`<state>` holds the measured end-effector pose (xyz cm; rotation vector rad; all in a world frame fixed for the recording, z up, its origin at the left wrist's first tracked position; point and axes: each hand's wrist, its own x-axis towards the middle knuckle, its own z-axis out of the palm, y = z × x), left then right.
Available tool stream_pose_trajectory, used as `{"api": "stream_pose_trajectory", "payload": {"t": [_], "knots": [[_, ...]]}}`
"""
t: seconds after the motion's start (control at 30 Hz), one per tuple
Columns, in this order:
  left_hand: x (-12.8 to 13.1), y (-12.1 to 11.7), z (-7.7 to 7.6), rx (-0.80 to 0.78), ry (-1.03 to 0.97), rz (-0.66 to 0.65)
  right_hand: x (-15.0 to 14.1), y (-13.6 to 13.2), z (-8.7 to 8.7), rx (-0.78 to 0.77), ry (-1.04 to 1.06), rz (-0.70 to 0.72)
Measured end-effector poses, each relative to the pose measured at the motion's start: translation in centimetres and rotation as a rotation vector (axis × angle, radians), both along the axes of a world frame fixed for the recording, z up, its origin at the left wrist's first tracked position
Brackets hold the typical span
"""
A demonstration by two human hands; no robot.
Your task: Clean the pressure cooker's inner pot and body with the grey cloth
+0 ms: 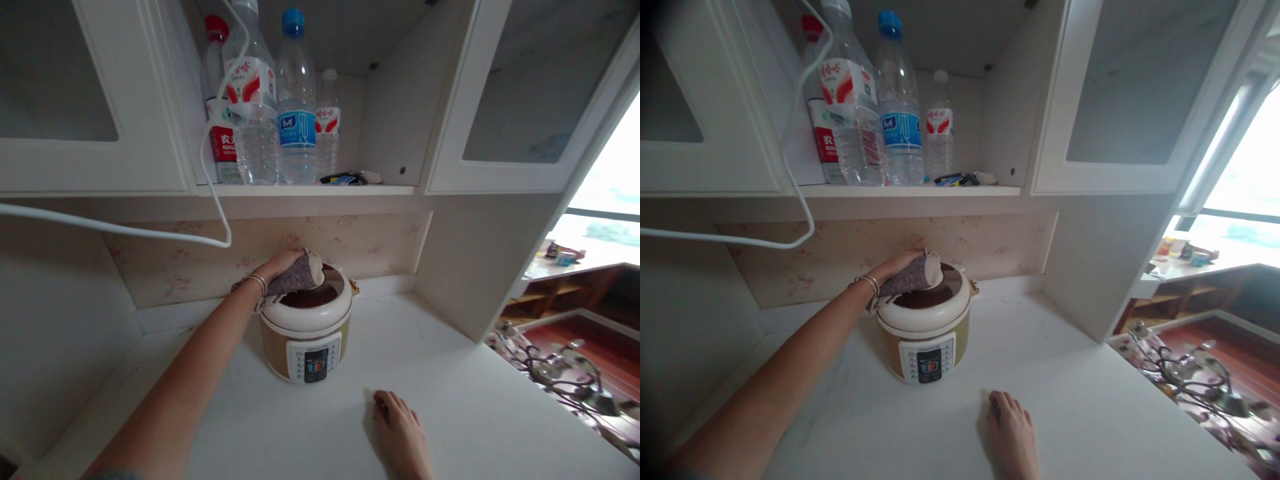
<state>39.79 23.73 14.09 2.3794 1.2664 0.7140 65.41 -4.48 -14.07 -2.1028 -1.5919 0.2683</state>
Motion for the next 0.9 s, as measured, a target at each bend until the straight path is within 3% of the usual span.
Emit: {"api": "stream_pose_trajectory", "payload": {"t": [0.1, 0.2, 0.33, 0.4, 0.5, 0.6, 0.7, 0.77, 0.8, 0.9], "knots": [[-1.0, -2.5, -0.9, 0.059, 0.023, 0.038, 0.1, 0.0, 0.1, -0.002, -0.009, 0.015], [-2.0, -6.6, -2.1, 0.253, 0.145, 0.103, 0.1, 0.0, 0.2, -0.007, -0.016, 0.029], [-2.5, -12.8, -5.1, 0.515, 0.275, 0.139, 0.2, -0.1, 0.1, 0.007, -0.025, 0.030], [-2.8, -15.4, -7.9, 0.639, 0.290, 0.100, 0.1, -0.1, 0.1, 0.015, -0.031, 0.026], [-3.4, -17.5, -13.5, 0.792, 0.289, 0.031, 0.0, -0.1, 0.3, 0.009, -0.030, 0.036], [-3.9, -18.0, -19.3, 0.822, 0.464, -0.315, -0.2, -0.2, 0.7, -0.006, -0.024, 0.029], [-3.8, -17.9, -22.7, 0.892, 0.619, -0.569, -0.4, -0.3, 1.1, -0.007, -0.016, 0.021], [-3.5, -17.7, -22.7, 0.968, 0.687, -0.598, -0.5, -0.3, 1.2, -0.001, -0.011, 0.016], [-3.4, -17.7, -22.0, 1.006, 0.711, -0.595, -0.5, -0.3, 1.3, 0.000, -0.008, 0.012], [-2.8, -17.3, -17.0, 1.072, 0.708, -0.575, -0.5, -0.3, 1.3, -0.009, -0.003, 0.010]]}}
